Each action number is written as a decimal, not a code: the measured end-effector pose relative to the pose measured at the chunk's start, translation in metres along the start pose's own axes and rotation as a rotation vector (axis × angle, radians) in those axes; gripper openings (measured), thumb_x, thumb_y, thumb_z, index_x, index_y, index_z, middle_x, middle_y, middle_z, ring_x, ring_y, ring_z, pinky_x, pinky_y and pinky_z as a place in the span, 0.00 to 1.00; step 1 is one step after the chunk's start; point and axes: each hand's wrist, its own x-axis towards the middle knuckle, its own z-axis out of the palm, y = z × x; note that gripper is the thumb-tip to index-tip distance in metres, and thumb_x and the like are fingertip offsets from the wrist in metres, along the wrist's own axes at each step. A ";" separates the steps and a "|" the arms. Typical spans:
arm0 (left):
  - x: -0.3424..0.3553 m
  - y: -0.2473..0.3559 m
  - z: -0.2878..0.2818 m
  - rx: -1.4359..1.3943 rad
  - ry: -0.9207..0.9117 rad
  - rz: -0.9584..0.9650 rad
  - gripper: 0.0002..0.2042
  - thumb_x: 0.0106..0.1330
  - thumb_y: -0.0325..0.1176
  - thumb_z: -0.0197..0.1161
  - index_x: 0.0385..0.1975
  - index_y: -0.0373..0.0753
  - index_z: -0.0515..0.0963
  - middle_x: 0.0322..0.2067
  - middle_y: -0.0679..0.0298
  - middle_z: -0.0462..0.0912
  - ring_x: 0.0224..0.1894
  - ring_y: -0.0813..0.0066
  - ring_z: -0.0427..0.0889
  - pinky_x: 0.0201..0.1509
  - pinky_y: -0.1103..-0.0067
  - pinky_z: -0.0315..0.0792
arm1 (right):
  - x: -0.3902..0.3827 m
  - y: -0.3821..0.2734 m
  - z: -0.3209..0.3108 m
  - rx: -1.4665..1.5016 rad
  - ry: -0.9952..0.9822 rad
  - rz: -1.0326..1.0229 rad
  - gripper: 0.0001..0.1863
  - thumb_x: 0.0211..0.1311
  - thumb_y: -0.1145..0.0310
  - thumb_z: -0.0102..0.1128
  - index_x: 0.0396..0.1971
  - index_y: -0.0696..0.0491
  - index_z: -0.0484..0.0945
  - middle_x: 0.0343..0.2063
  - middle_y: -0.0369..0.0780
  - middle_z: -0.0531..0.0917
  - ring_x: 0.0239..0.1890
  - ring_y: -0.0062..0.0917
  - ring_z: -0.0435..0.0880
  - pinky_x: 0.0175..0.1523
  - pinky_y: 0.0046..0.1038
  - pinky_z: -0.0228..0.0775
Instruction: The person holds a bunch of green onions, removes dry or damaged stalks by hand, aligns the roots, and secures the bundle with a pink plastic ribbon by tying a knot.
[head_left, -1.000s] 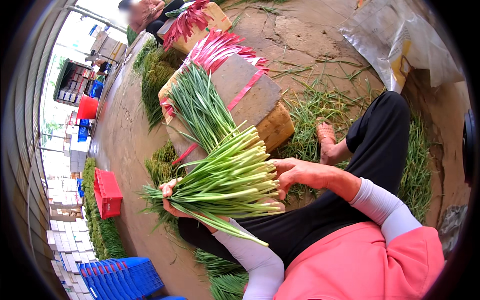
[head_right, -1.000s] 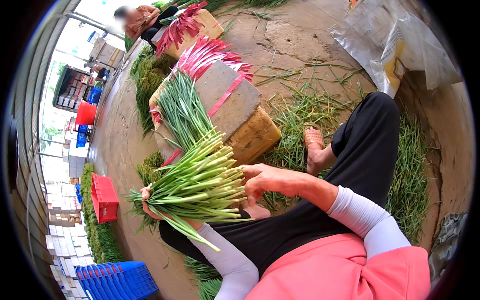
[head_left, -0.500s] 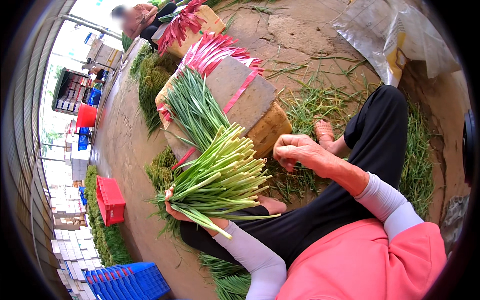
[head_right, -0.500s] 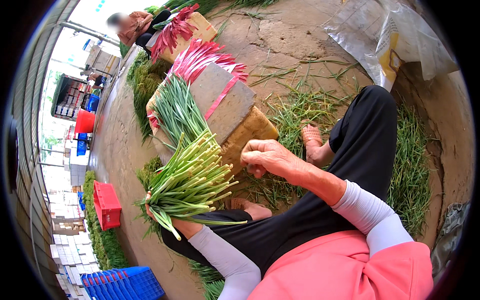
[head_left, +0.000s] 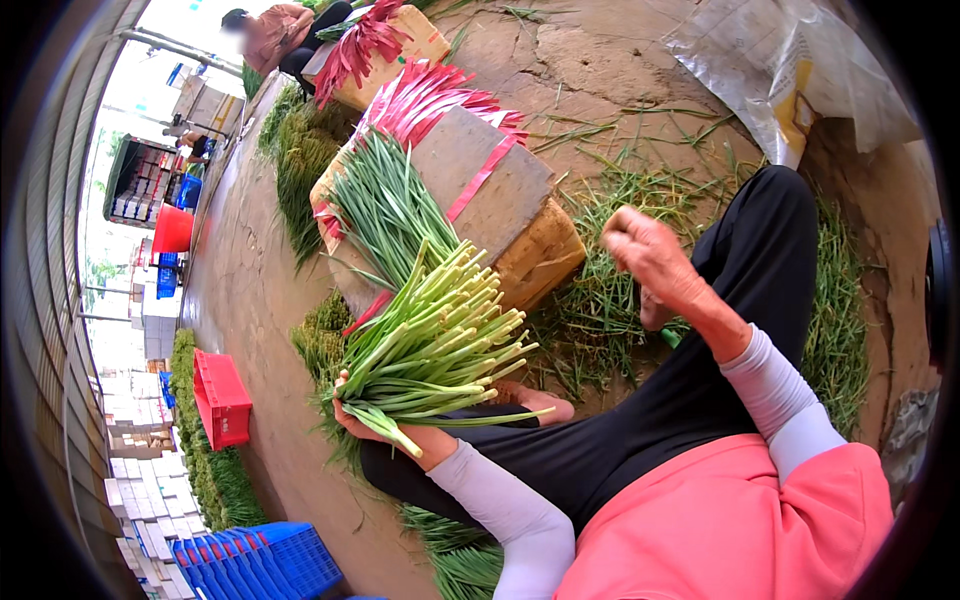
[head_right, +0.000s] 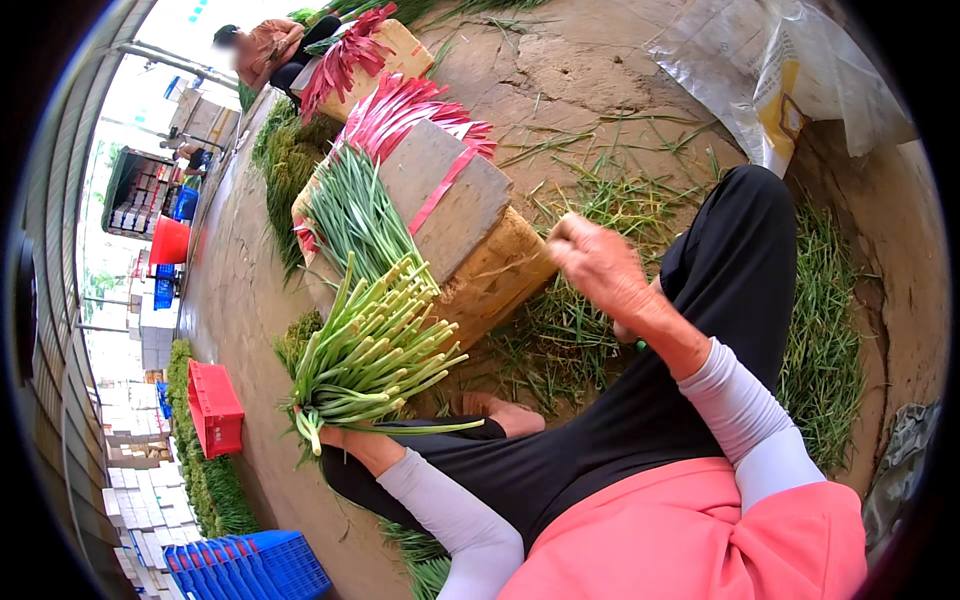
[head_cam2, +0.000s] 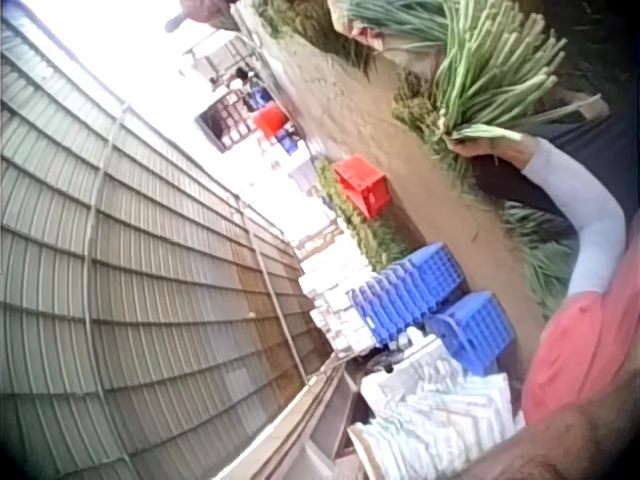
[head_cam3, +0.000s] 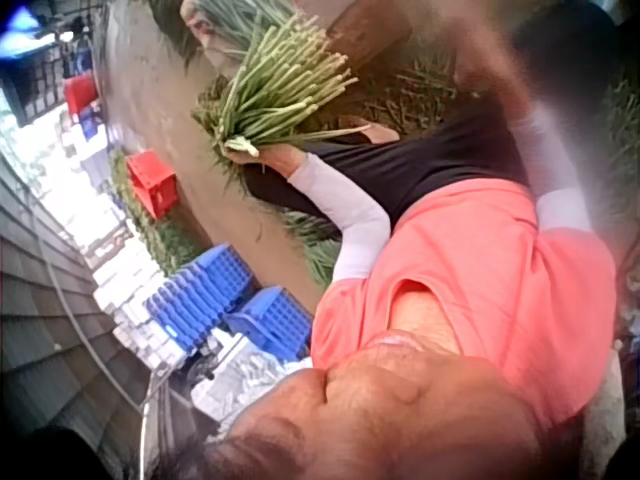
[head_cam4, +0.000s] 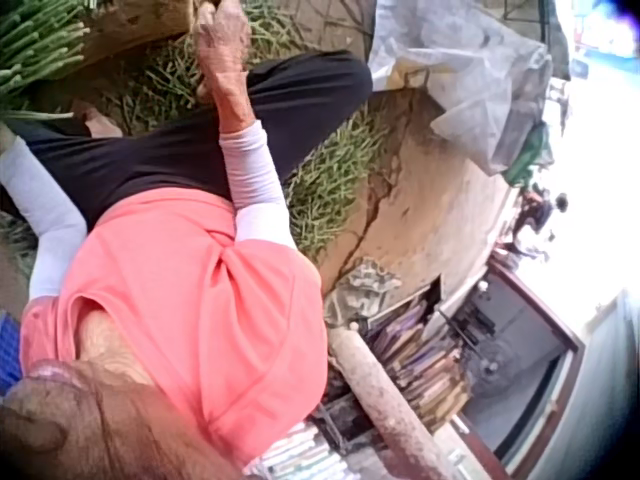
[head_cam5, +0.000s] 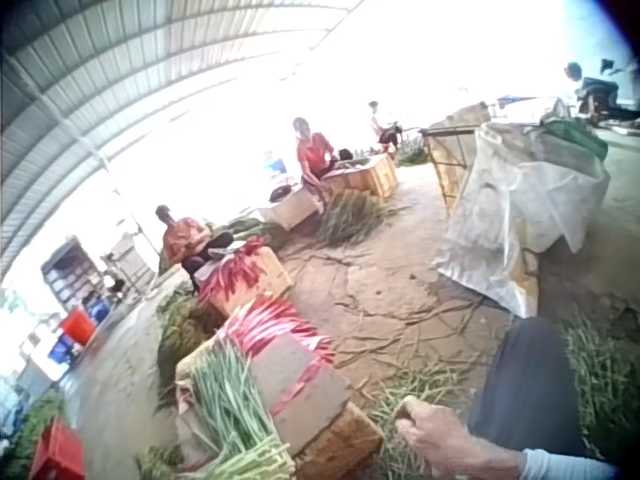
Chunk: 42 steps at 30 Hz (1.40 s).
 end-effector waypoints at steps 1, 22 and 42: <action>0.001 -0.004 0.006 -0.010 -0.001 -0.024 0.15 0.66 0.38 0.52 0.41 0.38 0.82 0.43 0.60 0.84 0.50 0.66 0.81 0.62 0.62 0.70 | 0.004 0.009 -0.005 -0.160 0.162 -0.049 0.07 0.62 0.71 0.54 0.35 0.58 0.75 0.26 0.41 0.79 0.31 0.30 0.81 0.37 0.31 0.73; 0.001 -0.014 0.009 0.020 -0.100 0.003 0.11 0.64 0.35 0.53 0.37 0.37 0.80 0.43 0.61 0.82 0.50 0.65 0.79 0.61 0.63 0.70 | -0.030 -0.076 0.092 -0.261 0.199 -0.511 0.15 0.51 0.66 0.63 0.37 0.59 0.79 0.60 0.48 0.70 0.67 0.45 0.61 0.66 0.47 0.53; 0.013 0.015 -0.037 -0.618 -0.340 -0.487 0.30 0.63 0.39 0.46 0.67 0.36 0.61 0.72 0.44 0.42 0.74 0.44 0.40 0.71 0.39 0.28 | -0.016 -0.079 0.043 0.239 -0.092 -0.373 0.10 0.57 0.68 0.58 0.39 0.53 0.79 0.37 0.45 0.79 0.39 0.37 0.82 0.48 0.34 0.74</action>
